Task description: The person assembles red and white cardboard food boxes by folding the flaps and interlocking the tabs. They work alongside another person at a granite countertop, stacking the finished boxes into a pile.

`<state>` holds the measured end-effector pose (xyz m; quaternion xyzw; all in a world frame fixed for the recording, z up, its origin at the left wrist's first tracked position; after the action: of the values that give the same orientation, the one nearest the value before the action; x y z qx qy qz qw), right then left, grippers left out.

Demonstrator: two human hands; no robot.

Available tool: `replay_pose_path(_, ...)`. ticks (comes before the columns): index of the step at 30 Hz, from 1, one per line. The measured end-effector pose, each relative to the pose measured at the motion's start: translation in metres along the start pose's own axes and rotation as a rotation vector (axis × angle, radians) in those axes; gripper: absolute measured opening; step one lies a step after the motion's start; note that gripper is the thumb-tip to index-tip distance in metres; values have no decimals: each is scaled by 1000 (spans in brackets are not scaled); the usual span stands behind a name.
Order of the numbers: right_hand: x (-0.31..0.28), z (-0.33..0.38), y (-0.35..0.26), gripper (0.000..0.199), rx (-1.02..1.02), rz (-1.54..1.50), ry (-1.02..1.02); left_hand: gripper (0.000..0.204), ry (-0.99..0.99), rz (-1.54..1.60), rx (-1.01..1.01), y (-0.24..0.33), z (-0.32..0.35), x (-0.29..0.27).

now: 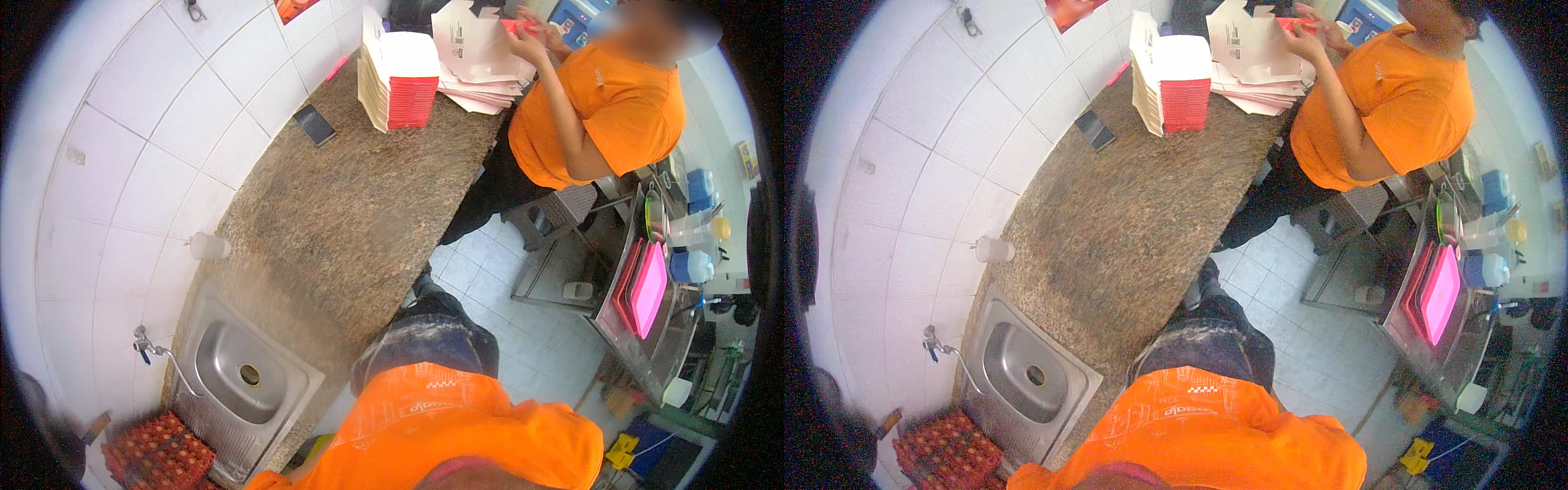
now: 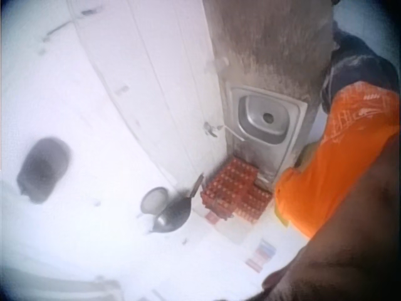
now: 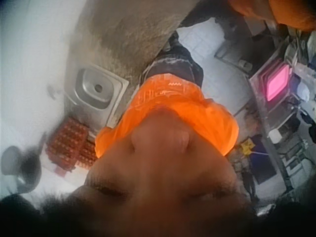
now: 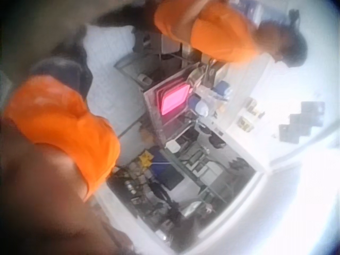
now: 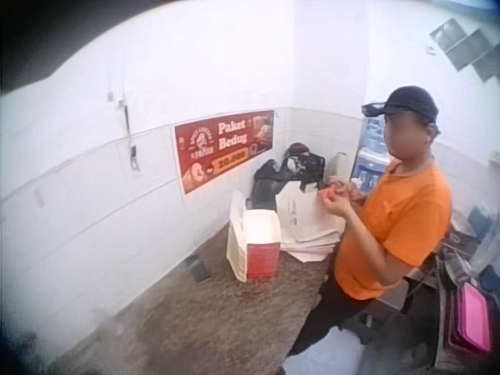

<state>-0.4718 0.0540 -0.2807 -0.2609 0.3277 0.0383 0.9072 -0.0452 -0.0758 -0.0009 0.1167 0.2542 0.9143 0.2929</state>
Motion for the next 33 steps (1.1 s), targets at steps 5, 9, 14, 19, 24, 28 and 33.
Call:
replay_pose_path(5, 0, -5, 13, 38, 33, 3, -9, 32, 40, -79, 14, 11, -4, 1)
replay_pose_path(9, -2, -6, 23, 38, 56, 5, -13, 32, 61, -127, 19, 16, -5, 3)
replay_pose_path(14, -1, -13, 29, 38, 65, 8, -40, 33, 116, -182, 19, 25, -4, 8)
replay_pose_path(19, -2, -30, 29, 38, 68, 55, -75, 34, 162, -225, 0, 40, -7, 9)
replay_pose_path(24, -33, -89, -7, 39, -124, 165, 32, 35, 231, -242, -52, 48, -1, 24)
replay_pose_path(28, -95, -157, -105, 34, -344, -88, 538, 36, 262, -295, -97, 65, -3, 26)
replay_pose_path(33, -175, -178, -357, 33, -684, -858, 119, 36, 322, -306, -153, 81, 3, 46)
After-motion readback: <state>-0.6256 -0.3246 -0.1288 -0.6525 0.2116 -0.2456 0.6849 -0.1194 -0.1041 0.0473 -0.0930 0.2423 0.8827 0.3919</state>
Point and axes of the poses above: each hand's wrist, its own z-axis away from the middle knuckle, its own x-axis out of the palm, y = z × x, the point moved 3 cm from there along -z, towards the middle knuckle, and after that the axes turned 6 degrees about y, right-handed, at the moved point
